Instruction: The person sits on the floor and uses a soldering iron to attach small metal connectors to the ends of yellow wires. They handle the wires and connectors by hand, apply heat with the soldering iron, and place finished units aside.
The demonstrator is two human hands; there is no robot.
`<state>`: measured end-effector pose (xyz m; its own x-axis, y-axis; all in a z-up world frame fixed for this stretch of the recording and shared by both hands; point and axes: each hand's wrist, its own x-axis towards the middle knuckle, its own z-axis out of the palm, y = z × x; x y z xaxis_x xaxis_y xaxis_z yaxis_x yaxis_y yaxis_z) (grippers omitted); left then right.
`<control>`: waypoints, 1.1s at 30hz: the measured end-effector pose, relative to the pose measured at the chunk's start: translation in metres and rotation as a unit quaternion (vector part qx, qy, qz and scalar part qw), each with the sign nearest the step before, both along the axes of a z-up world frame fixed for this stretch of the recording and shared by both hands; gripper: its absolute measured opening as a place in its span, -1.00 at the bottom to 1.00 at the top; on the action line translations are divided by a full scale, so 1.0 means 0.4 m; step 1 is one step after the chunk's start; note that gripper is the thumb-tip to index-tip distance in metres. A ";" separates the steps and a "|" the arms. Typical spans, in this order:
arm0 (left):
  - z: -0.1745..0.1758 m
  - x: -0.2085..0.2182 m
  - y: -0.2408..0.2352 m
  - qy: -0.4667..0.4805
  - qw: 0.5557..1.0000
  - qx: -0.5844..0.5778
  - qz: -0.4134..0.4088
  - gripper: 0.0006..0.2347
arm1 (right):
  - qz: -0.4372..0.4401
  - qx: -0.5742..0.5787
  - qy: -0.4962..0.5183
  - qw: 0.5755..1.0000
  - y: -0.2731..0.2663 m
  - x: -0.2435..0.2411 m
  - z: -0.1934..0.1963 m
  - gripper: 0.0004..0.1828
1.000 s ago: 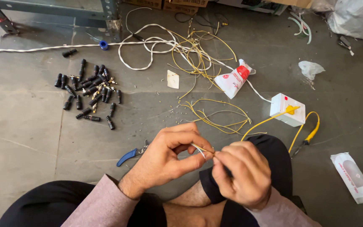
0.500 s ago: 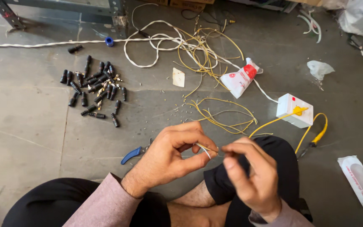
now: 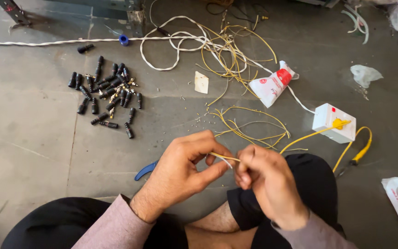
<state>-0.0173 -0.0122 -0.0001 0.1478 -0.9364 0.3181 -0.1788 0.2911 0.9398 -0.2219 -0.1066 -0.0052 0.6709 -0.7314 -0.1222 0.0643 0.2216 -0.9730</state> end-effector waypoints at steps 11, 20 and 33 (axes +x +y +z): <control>-0.073 0.070 -0.039 0.181 0.962 0.075 0.189 -0.79 | -0.157 -0.404 0.433 0.791 -0.477 0.359 -0.415 -0.50; -0.129 0.150 -0.066 0.337 0.899 0.059 0.272 -0.78 | -0.192 -0.464 0.561 0.658 -0.532 0.523 -0.547 -0.48; -0.064 0.137 -0.056 0.275 0.915 0.035 0.293 -0.86 | -0.104 -0.008 0.072 0.992 -0.226 0.337 -0.192 -0.85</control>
